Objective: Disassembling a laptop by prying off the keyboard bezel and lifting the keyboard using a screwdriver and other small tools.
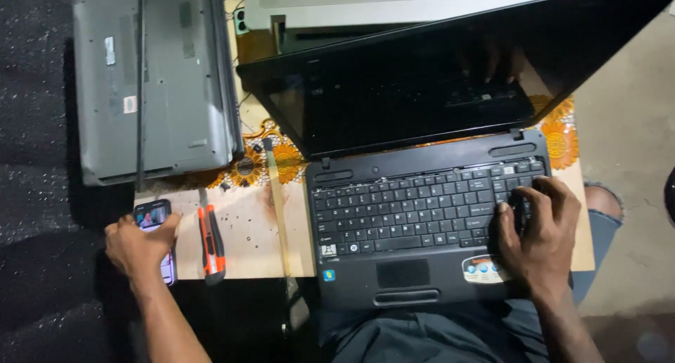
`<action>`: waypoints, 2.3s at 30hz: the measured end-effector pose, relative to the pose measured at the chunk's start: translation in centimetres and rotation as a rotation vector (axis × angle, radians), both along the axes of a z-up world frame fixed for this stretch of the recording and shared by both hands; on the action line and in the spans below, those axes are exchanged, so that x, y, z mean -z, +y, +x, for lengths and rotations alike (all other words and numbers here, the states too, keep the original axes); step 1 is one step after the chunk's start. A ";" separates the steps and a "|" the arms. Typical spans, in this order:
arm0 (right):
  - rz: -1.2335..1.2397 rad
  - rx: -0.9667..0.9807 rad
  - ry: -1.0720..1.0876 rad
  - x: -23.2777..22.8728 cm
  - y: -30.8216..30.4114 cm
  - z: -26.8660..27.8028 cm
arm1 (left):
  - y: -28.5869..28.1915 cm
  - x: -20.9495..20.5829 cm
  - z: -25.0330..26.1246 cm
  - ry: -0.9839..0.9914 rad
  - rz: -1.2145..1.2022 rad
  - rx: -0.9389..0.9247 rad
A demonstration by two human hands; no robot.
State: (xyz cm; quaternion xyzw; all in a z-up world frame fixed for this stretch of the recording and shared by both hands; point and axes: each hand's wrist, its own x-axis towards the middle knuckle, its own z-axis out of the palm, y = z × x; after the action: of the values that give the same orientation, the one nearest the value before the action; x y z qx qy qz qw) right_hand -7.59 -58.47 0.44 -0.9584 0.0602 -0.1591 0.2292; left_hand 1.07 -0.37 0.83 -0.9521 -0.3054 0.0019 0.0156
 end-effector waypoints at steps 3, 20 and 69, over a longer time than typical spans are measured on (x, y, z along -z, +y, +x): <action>0.014 0.032 0.062 0.2 0.0 -0.2 | 0.2 0.4 0.0 0.012 0.026 0.000; 0.131 -0.031 0.094 0.3 -2.9 -0.8 | -7.2 -1.3 -6.0 -0.663 -0.172 0.354; 0.574 0.421 0.707 -0.4 -7.1 4.8 | -21.1 5.8 -9.0 -0.767 -0.518 0.133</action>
State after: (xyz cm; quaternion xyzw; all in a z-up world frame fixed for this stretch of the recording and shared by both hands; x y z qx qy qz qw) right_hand -2.74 -65.55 0.83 -0.8191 0.3676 0.1556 0.4120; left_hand -7.97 -21.47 -4.96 -0.8740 -0.2170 -0.2751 -0.3366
